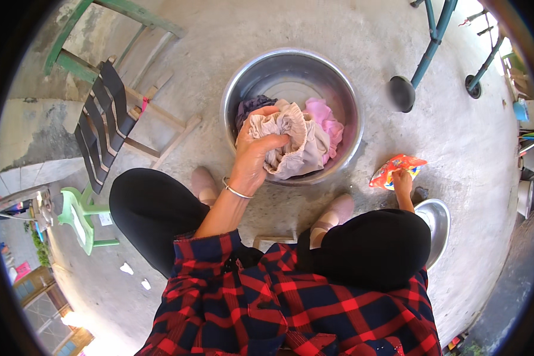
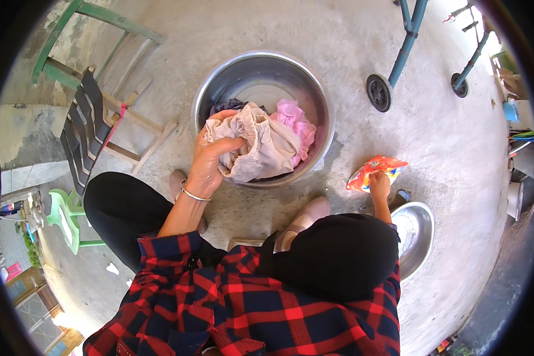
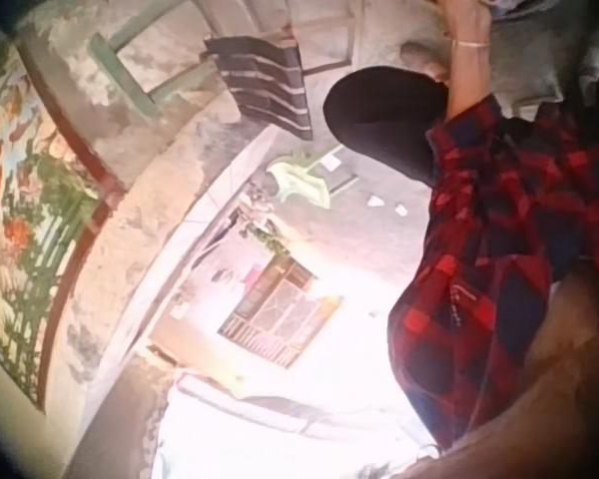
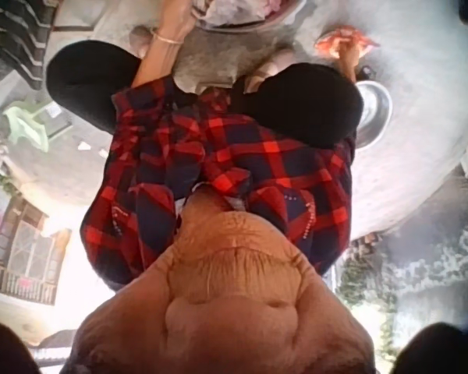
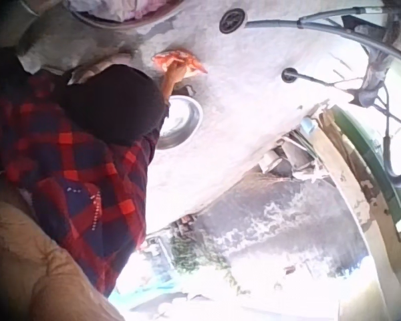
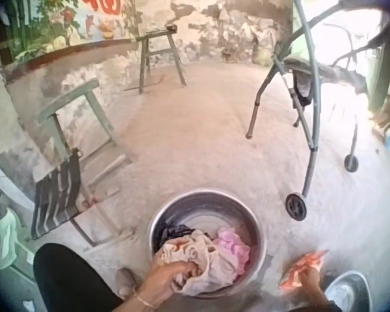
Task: The person is washing clothes by hand in a metal basin. They repeatedly scrub, wring, and rinse various garments, including a white cloth and a pink garment, using water from the basin.
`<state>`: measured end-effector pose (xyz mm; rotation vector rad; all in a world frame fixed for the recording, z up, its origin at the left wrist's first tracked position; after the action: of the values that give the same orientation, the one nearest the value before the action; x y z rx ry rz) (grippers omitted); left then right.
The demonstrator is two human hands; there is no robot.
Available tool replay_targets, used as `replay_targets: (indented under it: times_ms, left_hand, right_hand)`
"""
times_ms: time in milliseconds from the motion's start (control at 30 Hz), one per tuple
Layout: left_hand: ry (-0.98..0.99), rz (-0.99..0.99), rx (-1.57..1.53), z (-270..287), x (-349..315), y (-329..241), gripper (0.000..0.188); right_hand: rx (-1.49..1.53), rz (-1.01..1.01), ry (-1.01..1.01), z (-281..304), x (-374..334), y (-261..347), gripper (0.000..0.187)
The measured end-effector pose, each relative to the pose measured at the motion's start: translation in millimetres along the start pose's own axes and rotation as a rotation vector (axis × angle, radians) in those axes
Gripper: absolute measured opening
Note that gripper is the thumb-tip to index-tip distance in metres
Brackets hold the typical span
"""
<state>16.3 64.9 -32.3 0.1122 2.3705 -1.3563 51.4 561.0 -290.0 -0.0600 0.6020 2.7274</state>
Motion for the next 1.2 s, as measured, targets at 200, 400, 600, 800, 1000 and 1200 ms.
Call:
replay_targets:
  times_ms: [200,400,600,800,1000,1200]
  left_hand:
    - [0.089,-0.048,-0.029,-6,-13,-17,0.045]
    - [0.133,-0.115,-0.073,-6,-27,-24,0.044]
    - [0.119,-0.074,-0.102,-3,-39,-36,0.045]
    - [0.128,-0.084,-0.169,12,-42,-32,0.044]
    - [0.154,-0.082,-0.128,13,-35,-29,0.045]
    - [0.140,-0.112,-0.230,10,-32,-44,0.043]
  right_hand:
    - [0.635,-0.204,0.264,146,3,124,0.023]
    - [0.616,0.357,0.564,249,-66,425,0.015]
    - [0.049,0.793,0.010,166,-121,501,0.020]
    - [0.095,0.643,0.008,155,-118,498,0.040]
    - [-0.133,0.527,0.021,163,-107,504,0.061]
    - [0.414,0.404,0.501,142,-81,476,0.047]
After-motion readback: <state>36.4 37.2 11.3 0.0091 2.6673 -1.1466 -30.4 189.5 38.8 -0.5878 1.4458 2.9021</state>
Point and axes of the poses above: each hand's wrist, its own x-axis towards the middle knuckle, its own z-axis out of the back of the hand, y = z × x, the point moved 4 cm from there along x, towards the middle knuckle, and after that the axes turned 4 degrees about -y, right-handed, at the moved point
